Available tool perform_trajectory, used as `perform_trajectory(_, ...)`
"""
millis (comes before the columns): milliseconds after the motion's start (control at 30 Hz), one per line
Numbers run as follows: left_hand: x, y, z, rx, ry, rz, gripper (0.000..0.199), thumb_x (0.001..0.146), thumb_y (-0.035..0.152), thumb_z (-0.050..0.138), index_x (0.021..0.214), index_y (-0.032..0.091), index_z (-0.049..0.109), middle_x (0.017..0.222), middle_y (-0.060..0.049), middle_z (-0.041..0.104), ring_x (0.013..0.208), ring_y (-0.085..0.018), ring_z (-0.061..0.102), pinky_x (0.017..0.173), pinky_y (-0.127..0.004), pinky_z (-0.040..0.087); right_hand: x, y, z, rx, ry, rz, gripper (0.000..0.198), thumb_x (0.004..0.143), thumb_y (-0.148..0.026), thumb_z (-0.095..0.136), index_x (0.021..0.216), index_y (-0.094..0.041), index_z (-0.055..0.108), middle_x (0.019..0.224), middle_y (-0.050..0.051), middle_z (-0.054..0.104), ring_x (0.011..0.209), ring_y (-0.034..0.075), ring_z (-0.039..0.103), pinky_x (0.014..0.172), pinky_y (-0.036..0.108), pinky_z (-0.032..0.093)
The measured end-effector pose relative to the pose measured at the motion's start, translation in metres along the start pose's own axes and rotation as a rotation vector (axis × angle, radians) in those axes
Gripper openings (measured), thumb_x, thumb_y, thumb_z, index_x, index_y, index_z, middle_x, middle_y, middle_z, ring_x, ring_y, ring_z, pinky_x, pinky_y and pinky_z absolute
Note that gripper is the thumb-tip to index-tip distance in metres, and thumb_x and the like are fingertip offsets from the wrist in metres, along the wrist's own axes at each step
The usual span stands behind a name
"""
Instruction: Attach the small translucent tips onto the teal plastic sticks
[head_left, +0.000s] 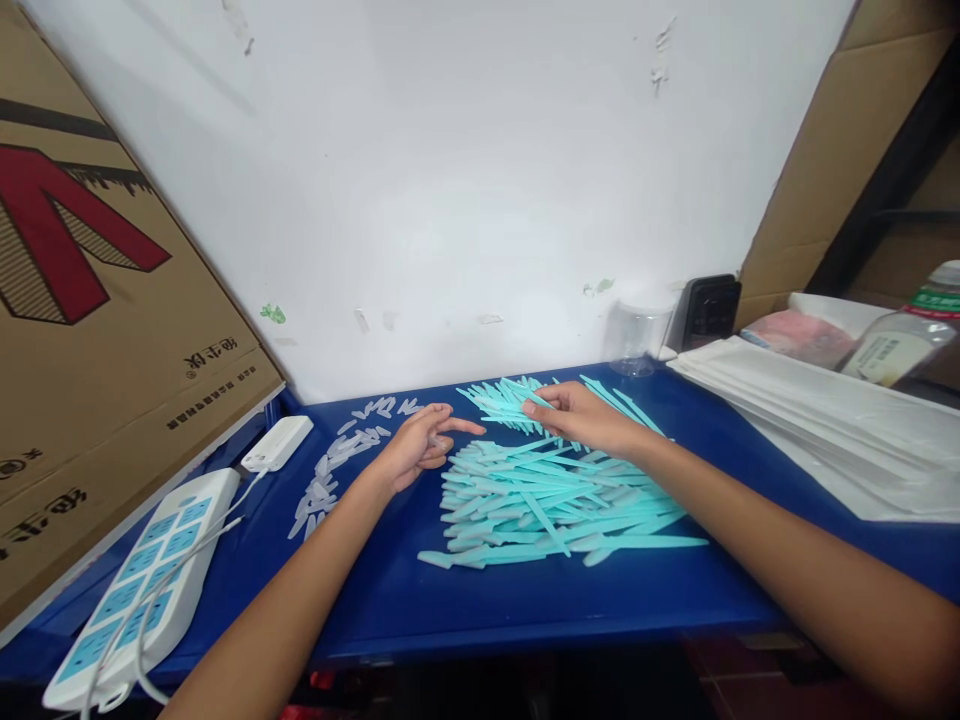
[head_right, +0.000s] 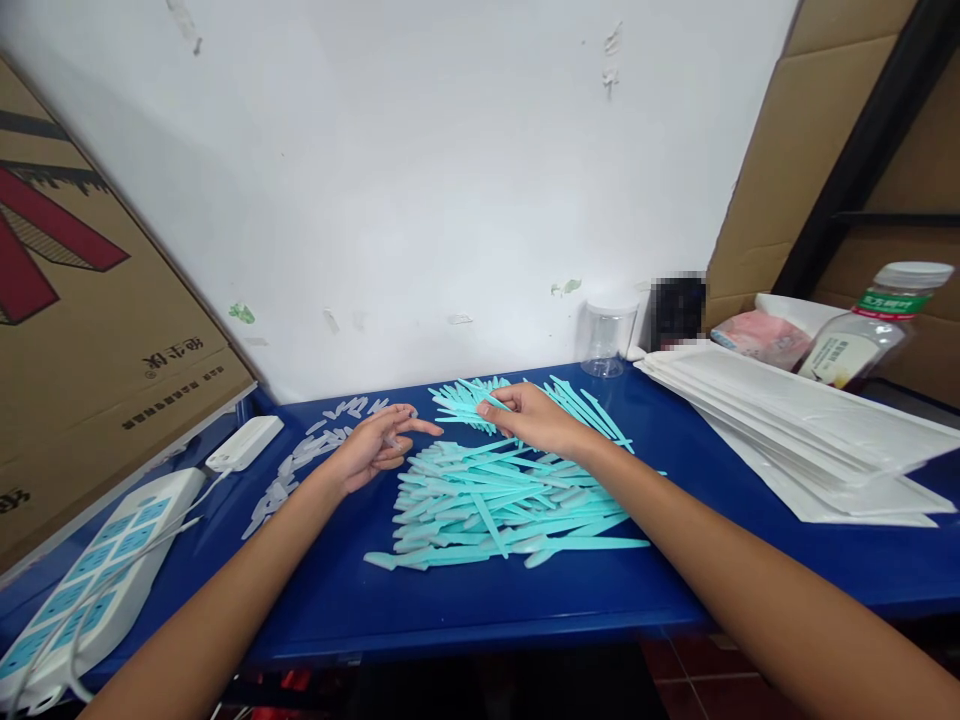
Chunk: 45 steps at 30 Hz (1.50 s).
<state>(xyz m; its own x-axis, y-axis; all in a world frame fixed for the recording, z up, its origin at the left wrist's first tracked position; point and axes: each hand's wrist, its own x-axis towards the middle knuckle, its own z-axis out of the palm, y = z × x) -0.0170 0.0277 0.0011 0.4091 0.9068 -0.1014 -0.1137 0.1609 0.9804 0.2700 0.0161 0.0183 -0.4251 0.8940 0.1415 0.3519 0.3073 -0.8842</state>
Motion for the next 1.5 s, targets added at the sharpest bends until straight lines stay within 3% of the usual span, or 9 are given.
perform_trajectory(133,0.0,-0.001,-0.002,0.038,-0.013,0.011,0.033,0.097,0.043,0.061,0.086,0.02,0.041,0.102,-0.017,0.076,0.041,-0.002,0.021,0.037,-0.016,0.01,0.0,0.001,0.0,-0.016,-0.003,-0.017,0.054,0.087,-0.069,0.06,0.068,-0.02,0.051,0.059,-0.002,0.052,0.051,0.011,0.04,0.049,0.027,0.028)
perform_trajectory(300,-0.003,0.001,-0.002,0.053,-0.027,-0.005,0.037,0.096,0.052,0.063,0.094,0.019,0.046,0.107,-0.017,0.075,0.043,-0.002,0.021,0.037,-0.016,0.011,0.0,0.002,0.001,-0.037,0.004,-0.049,0.052,0.09,-0.066,0.06,0.068,-0.02,0.05,0.06,-0.002,0.052,0.052,0.012,0.041,0.05,0.026,0.028)
perform_trajectory(400,-0.002,-0.001,0.001,0.057,-0.072,-0.022,0.039,0.095,0.057,0.061,0.097,0.02,0.049,0.083,-0.009,0.074,0.042,-0.004,0.021,0.037,-0.015,0.014,0.0,0.0,0.001,-0.046,0.008,-0.052,0.052,0.09,-0.066,0.06,0.068,-0.02,0.051,0.06,-0.002,0.052,0.053,0.012,0.042,0.051,0.027,0.03)
perform_trajectory(567,0.002,-0.006,0.003,0.092,-0.033,0.014,0.049,0.095,0.066,0.053,0.091,0.018,0.054,0.049,0.004,0.051,0.036,-0.005,0.017,0.034,-0.015,0.013,0.001,0.001,0.001,-0.049,0.014,-0.048,0.053,0.089,-0.068,0.059,0.068,-0.02,0.052,0.06,-0.001,0.054,0.054,0.013,0.044,0.052,0.027,0.031)
perform_trajectory(733,0.002,-0.004,-0.001,0.031,0.01,-0.019,0.046,0.095,0.066,0.053,0.086,0.022,0.044,0.049,0.004,0.051,0.035,-0.005,0.016,0.034,-0.014,0.011,0.001,0.004,0.001,-0.054,0.008,-0.063,0.052,0.09,-0.066,0.06,0.067,-0.02,0.052,0.06,-0.002,0.052,0.053,0.012,0.042,0.051,0.027,0.029)
perform_trajectory(967,0.0,0.001,-0.002,-0.056,-0.127,-0.039,0.022,0.098,0.043,0.052,0.096,0.021,0.051,0.055,0.005,0.053,0.036,-0.005,0.016,0.035,-0.014,0.015,0.001,0.003,0.003,-0.041,0.004,-0.061,0.052,0.089,-0.066,0.06,0.066,-0.021,0.05,0.059,-0.002,0.051,0.053,0.012,0.042,0.051,0.027,0.03)
perform_trajectory(1133,-0.003,0.001,0.005,0.103,-0.079,-0.009,0.039,0.097,0.053,0.056,0.108,0.016,0.059,0.054,0.002,0.058,0.036,-0.005,0.019,0.036,-0.016,0.014,0.002,0.004,0.004,-0.013,0.001,-0.052,0.047,0.09,-0.06,0.06,0.067,-0.021,0.049,0.058,-0.003,0.051,0.051,0.011,0.041,0.051,0.027,0.029)
perform_trajectory(1367,0.0,-0.005,0.01,0.245,0.041,0.09,0.055,0.096,0.072,0.043,0.076,0.021,0.048,0.04,0.001,0.049,0.032,-0.009,0.03,0.036,-0.018,0.015,-0.001,-0.003,0.003,-0.027,0.0,-0.028,0.041,0.09,-0.055,0.059,0.07,-0.021,0.052,0.06,-0.002,0.054,0.052,0.011,0.04,0.05,0.028,0.028)
perform_trajectory(1500,-0.001,-0.003,0.01,0.173,0.031,0.084,0.041,0.098,0.059,0.043,0.079,0.023,0.043,0.042,0.004,0.048,0.032,-0.009,0.024,0.036,-0.018,0.013,-0.001,-0.004,0.003,-0.024,-0.002,-0.039,0.042,0.09,-0.056,0.059,0.069,-0.021,0.05,0.059,-0.002,0.053,0.051,0.011,0.039,0.05,0.027,0.028)
